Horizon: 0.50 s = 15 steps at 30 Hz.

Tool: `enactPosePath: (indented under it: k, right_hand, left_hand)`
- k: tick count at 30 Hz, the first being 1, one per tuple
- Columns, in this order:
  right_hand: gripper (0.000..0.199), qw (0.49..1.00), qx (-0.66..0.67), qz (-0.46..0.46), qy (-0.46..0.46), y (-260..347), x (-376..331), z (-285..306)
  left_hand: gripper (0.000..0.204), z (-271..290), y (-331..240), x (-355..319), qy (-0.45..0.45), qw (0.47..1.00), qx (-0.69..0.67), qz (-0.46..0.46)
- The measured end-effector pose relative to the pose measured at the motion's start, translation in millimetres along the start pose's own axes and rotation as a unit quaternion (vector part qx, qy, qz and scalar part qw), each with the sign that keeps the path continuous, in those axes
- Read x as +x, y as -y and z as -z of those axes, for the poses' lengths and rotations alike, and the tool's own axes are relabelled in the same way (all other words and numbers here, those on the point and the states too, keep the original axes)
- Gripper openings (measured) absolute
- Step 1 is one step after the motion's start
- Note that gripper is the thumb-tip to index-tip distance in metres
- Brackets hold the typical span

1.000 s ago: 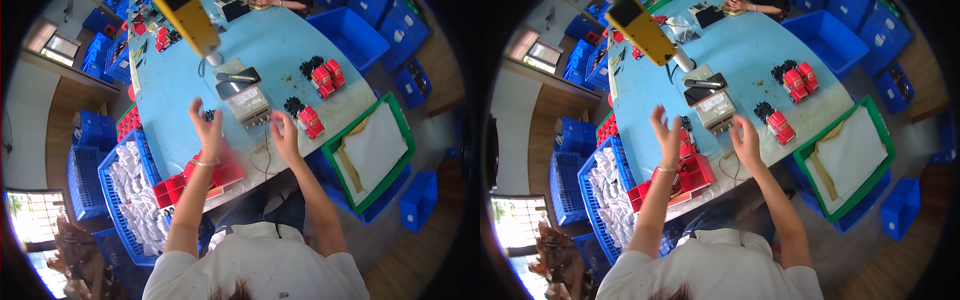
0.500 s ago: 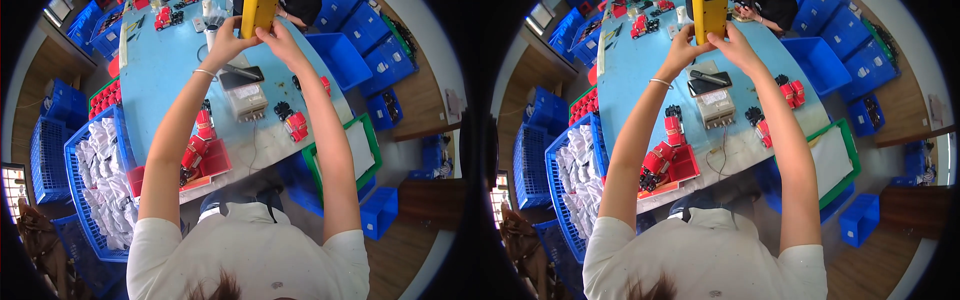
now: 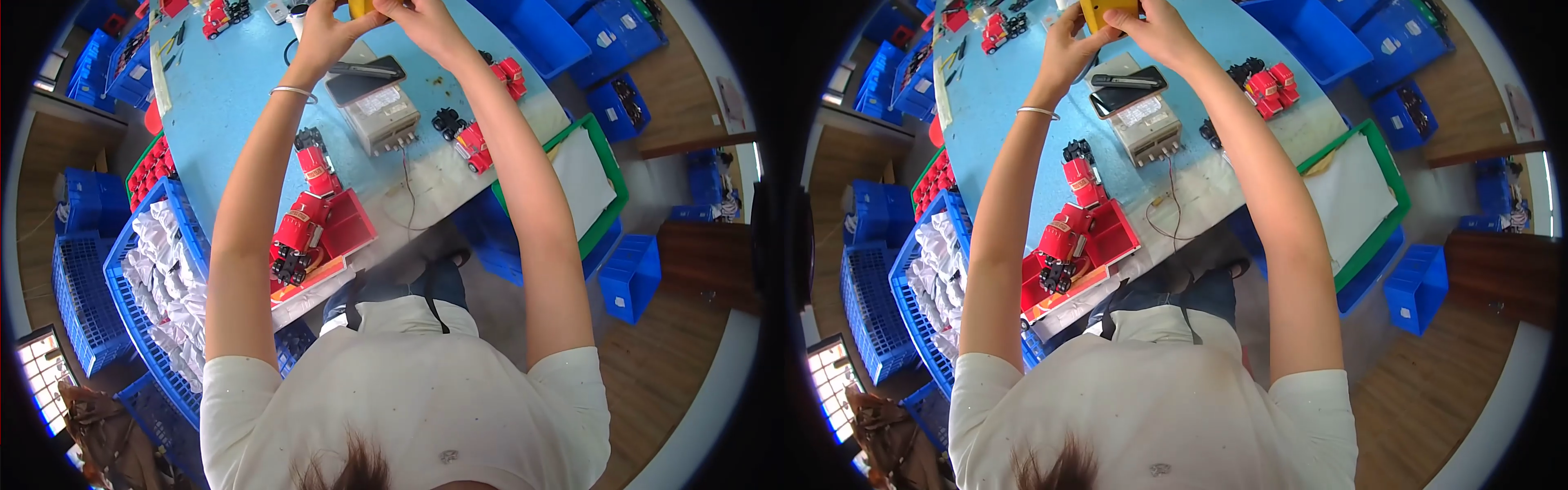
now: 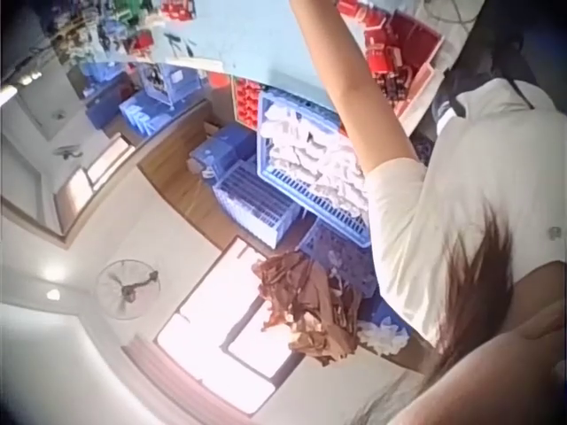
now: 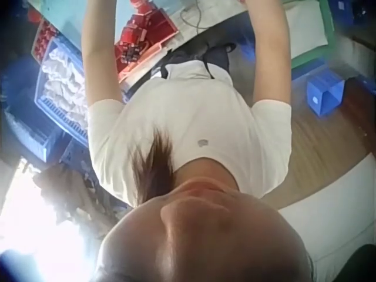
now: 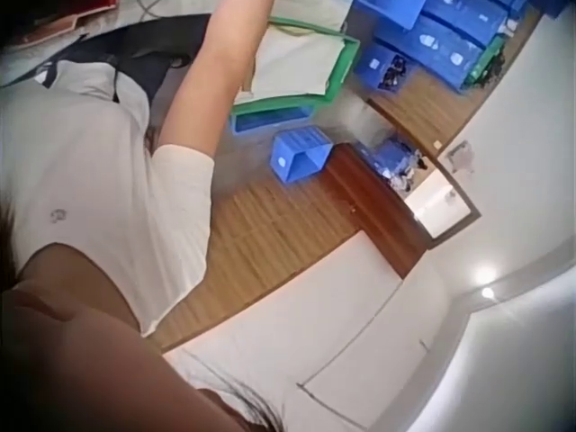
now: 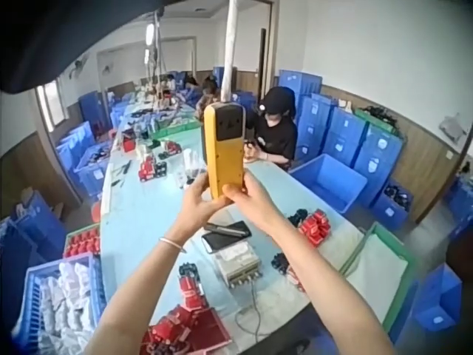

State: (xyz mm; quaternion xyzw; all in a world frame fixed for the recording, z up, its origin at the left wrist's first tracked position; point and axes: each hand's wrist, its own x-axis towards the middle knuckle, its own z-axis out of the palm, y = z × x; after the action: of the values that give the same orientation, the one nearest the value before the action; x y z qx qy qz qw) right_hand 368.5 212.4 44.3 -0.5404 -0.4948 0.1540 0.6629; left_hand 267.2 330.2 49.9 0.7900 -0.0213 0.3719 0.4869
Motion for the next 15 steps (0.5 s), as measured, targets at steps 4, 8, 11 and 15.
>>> enactPosePath:
  k: [4,8,11,15]
  right_hand:
    - [0.042,0.995,-0.023,0.056,-0.085,-17,-33,-8]
    - [0.017,0.946,-0.061,-0.076,-0.31,-48,-152,-25]
    - [0.025,0.893,0.082,-0.337,-0.286,-128,-243,-56]
    - [0.055,0.821,0.231,-0.441,-0.28,-201,-268,-89]
  left_hand:
    - [0.074,-1,9,-21,-0.023,0.999,0.044,-0.014]
    - [0.083,7,15,-90,-0.032,0.995,0.082,0.042]
    - [0.077,8,6,-154,-0.023,0.98,0.099,0.171]
    - [0.071,11,-18,-222,-0.027,0.948,0.105,0.3]
